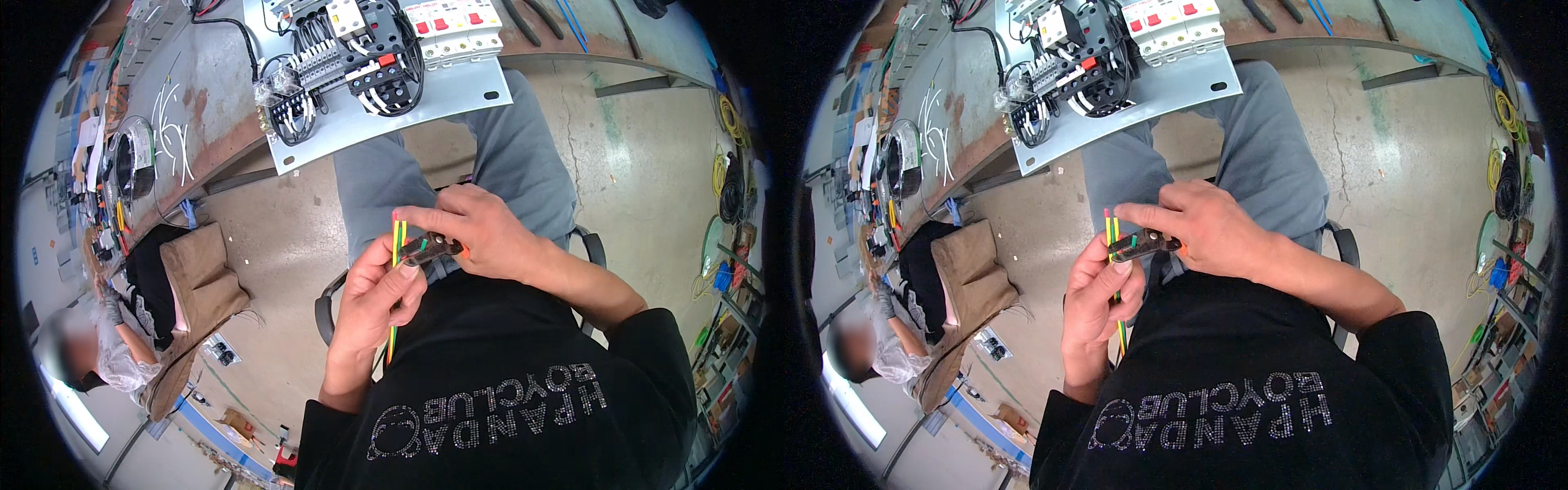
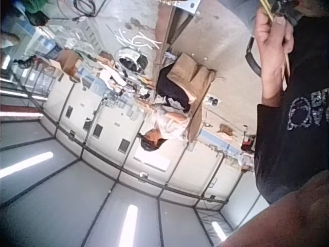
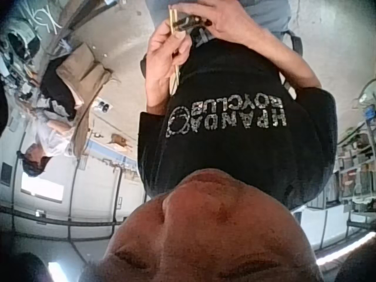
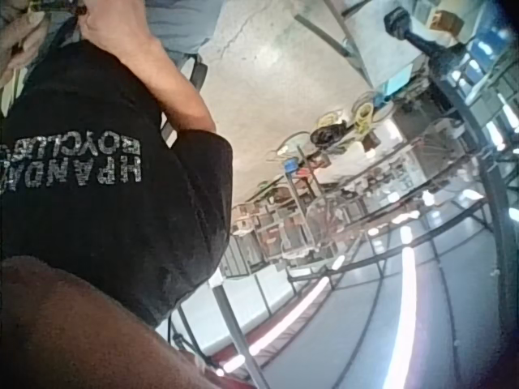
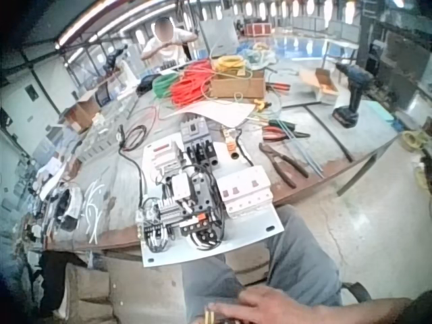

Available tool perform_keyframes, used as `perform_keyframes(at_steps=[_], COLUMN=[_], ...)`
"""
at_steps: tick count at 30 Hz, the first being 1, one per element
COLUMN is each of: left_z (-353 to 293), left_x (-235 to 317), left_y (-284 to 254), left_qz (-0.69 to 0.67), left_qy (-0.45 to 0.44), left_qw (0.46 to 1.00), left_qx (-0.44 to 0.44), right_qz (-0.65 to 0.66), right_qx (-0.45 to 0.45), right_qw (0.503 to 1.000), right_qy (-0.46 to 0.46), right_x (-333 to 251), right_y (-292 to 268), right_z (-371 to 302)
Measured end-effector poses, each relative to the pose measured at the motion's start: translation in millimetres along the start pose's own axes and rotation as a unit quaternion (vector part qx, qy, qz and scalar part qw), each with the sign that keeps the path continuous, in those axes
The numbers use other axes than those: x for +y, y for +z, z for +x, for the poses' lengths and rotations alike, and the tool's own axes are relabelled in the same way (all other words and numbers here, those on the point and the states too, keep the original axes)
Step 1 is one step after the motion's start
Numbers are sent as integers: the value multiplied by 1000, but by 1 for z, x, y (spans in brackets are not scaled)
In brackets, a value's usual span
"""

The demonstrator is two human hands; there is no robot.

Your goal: The person measures and cuts multiple colored wires, then strips their ends using wire cutters. The person holds the prepared wires together and appears to prepare them for connection to an electrical panel on the workbench.

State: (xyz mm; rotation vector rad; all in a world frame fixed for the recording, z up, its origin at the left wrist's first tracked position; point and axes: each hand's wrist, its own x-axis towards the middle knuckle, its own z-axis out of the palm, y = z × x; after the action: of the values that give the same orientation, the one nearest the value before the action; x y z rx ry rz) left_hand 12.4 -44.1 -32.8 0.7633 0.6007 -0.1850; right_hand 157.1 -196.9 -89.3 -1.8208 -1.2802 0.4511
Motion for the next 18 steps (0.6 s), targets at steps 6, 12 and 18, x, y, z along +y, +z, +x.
perform_keyframes(at_steps=[6, 12, 18], left_z=[2, 3, -1], left_x=[-1, -2, -10], left_y=[-1, 0, -3], left_qz=[-24, -7, 40], left_qy=[-9, -16, -39], left_qw=[1000, 1000, 998], left_qx=[-11, -26, 8], right_qz=[-1, 136, 252], right_qx=[36, 73, 219], right_qw=[999, 986, 888], right_qy=[-4, 64, 316], right_x=[4, -1, 24], right_y=[4, 10, -14], right_z=[0, -4, -13])
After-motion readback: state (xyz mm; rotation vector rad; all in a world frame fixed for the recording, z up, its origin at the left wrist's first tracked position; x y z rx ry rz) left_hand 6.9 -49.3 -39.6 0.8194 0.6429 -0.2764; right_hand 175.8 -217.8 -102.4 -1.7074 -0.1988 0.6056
